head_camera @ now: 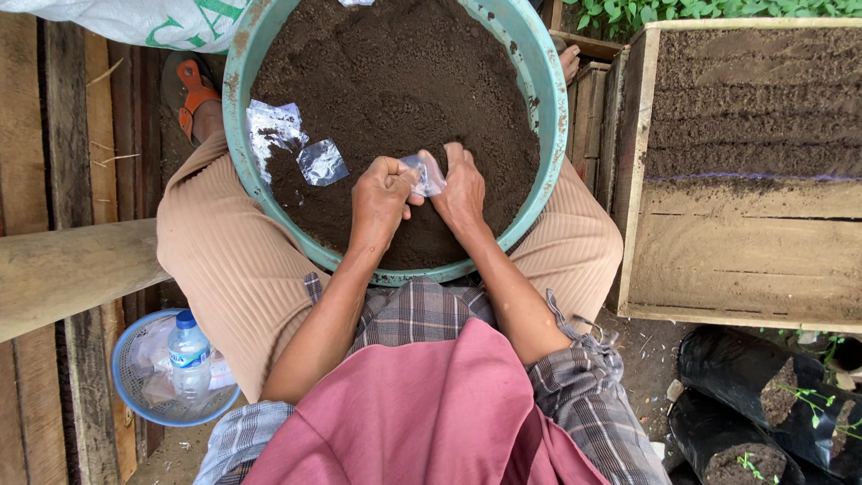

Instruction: The person scoops soil from a large green basin and wraps it into small plastic bags. They then place the wrapped soil packets into a wooden crate filled with soil.

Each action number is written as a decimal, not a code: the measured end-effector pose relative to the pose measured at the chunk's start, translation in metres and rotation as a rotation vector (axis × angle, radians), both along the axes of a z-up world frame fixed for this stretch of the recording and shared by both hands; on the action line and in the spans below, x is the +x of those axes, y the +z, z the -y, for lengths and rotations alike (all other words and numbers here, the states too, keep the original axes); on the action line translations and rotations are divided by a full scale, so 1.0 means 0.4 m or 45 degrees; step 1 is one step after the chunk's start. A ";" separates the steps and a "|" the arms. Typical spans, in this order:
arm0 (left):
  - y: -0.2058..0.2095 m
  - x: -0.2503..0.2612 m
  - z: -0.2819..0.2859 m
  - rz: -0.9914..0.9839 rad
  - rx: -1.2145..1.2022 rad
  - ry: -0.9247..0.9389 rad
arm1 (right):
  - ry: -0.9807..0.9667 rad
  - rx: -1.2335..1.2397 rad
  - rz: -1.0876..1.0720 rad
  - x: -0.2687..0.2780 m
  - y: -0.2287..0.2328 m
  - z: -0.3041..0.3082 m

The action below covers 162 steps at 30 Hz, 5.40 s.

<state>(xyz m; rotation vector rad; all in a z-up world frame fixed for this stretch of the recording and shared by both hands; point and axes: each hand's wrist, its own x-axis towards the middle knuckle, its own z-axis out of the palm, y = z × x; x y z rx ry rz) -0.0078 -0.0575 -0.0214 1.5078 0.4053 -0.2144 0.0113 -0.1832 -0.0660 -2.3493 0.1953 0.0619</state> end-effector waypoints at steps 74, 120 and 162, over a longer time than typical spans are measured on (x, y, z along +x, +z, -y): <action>-0.168 0.017 -0.023 -0.100 -1.320 0.447 | 0.566 0.150 0.056 0.030 0.329 -0.029; 0.040 0.028 -0.145 0.212 1.025 -0.126 | -0.020 0.895 -0.403 -0.032 0.093 0.077; -0.265 0.059 -0.329 0.254 0.834 0.124 | -1.014 -0.894 0.195 -0.028 0.014 1.821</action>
